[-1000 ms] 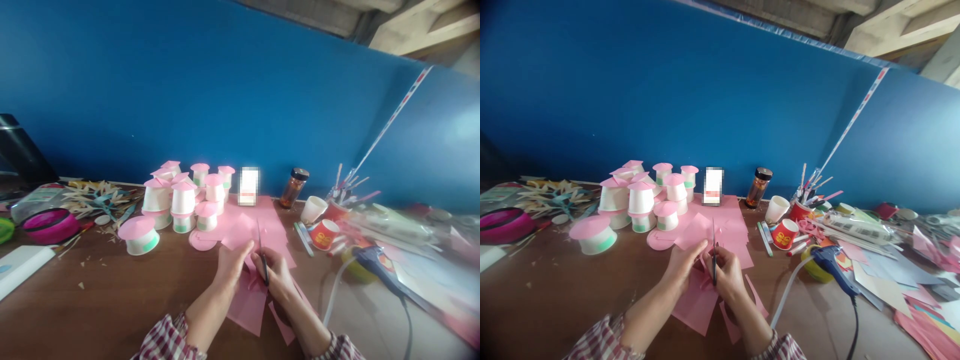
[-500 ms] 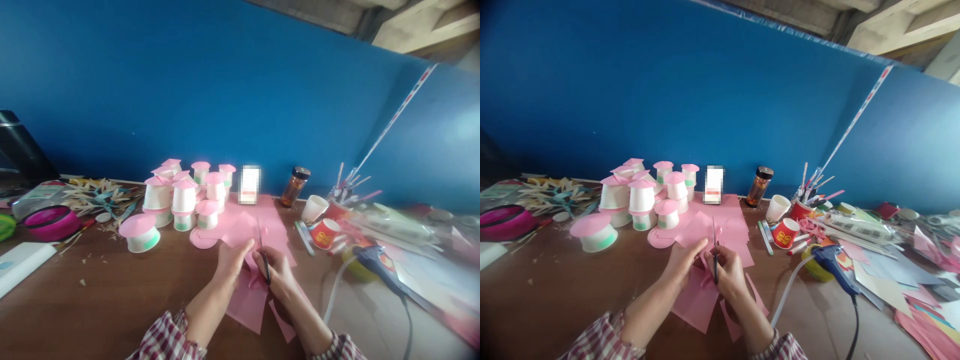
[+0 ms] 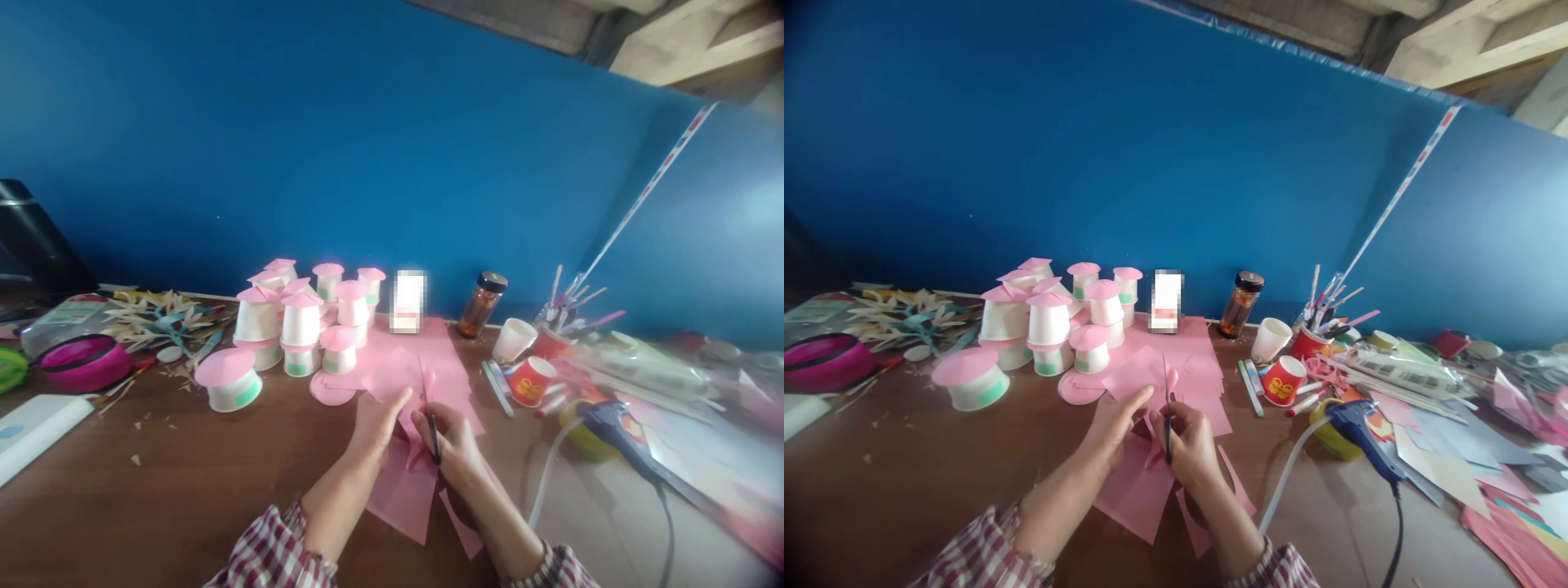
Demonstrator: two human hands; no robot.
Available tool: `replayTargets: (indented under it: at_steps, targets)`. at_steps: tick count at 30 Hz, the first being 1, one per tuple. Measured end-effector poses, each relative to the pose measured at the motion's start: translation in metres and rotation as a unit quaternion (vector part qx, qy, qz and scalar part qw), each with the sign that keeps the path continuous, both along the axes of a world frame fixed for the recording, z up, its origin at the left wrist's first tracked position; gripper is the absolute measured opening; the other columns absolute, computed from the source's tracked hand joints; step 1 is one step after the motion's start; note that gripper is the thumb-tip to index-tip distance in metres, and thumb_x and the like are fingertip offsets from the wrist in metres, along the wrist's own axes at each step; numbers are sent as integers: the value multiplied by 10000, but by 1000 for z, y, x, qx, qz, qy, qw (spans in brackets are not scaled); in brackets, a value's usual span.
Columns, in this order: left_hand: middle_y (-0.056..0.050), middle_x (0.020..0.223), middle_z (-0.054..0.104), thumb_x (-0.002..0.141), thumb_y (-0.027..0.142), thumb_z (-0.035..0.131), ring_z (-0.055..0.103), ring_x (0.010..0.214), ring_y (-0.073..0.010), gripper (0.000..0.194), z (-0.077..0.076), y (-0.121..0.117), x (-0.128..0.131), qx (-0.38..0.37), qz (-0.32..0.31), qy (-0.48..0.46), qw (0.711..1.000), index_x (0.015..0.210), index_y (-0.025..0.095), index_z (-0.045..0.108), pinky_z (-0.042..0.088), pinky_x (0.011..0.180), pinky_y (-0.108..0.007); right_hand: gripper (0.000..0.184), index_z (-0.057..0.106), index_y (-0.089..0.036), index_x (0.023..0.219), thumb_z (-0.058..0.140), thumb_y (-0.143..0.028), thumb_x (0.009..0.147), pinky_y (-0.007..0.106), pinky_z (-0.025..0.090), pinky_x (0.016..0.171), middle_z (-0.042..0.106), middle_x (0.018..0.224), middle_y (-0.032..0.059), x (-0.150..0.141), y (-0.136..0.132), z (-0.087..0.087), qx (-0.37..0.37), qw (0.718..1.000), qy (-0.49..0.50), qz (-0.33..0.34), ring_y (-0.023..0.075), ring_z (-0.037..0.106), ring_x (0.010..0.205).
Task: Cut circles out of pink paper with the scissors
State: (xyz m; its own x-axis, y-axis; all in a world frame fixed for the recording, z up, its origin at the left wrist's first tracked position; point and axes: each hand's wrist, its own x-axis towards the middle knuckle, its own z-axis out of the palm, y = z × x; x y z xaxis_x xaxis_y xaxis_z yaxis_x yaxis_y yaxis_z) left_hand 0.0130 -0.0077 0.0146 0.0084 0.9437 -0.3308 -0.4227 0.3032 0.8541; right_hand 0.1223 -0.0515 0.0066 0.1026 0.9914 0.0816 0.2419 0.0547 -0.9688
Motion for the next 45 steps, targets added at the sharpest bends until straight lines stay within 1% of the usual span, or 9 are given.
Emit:
replayTargets:
  at_steps: [3,7,14,19,28,33,38,41,45]
  targets:
    - [-55,615,654,572,227,769,621,584,-177,217,1,1,1,-2,27,15,1000,700,105,643,499,548,-271,337,532,-167,600,652,-449,740,182,282,328,465,393,-51,-2,0,-1,-2,1000,6,-8,104,452,351]
    - [-76,597,655,574,225,768,630,545,-212,234,3,-1,2,-26,35,37,998,723,99,638,505,492,-306,315,522,-176,617,654,-430,750,190,327,327,478,365,-58,-3,-1,-2,-11,999,34,17,120,489,316]
    - [-59,484,598,608,299,740,580,387,-229,237,0,-6,3,-23,-22,26,999,674,104,623,460,358,-328,306,546,-167,668,676,-436,734,190,362,295,491,383,-62,-5,-1,-1,-33,997,70,11,118,483,282]
    - [-51,509,615,569,295,780,586,414,-195,286,-3,-9,3,14,-11,-13,1000,720,101,633,454,368,-278,352,512,-179,655,690,-479,708,202,387,279,480,405,-69,-6,0,-4,-39,995,94,7,109,462,269]
    - [-97,574,646,601,283,746,604,429,-229,268,-1,-8,3,9,-24,-1,1000,734,74,644,461,355,-303,335,468,-187,622,667,-411,770,186,344,312,469,418,-69,0,0,-13,-8,999,47,3,111,490,334]
    - [-89,527,633,605,276,737,594,399,-236,267,3,-9,3,4,-32,-5,999,750,68,652,465,348,-319,308,478,-189,644,665,-396,775,196,362,299,478,397,-72,-2,-1,-10,-17,998,57,12,133,515,306]
    - [-70,493,620,611,270,736,601,425,-224,298,4,-9,2,-1,-40,-13,999,817,62,682,464,359,-295,302,478,-191,647,676,-388,762,188,330,279,465,385,-81,-3,-1,-7,-24,997,68,14,135,513,277]
    - [-100,568,658,600,236,736,636,505,-239,289,5,-9,2,4,-23,-11,1000,820,57,687,493,411,-295,322,473,-193,630,681,-406,751,194,338,283,465,390,-79,-3,-1,-6,-22,998,59,9,134,514,281]
    - [-130,641,682,610,242,725,625,478,-236,301,6,-8,2,6,-27,5,1000,837,47,689,484,401,-308,311,484,-192,641,666,-412,764,197,334,287,481,382,-71,-2,-1,-6,-21,998,51,18,135,508,281]
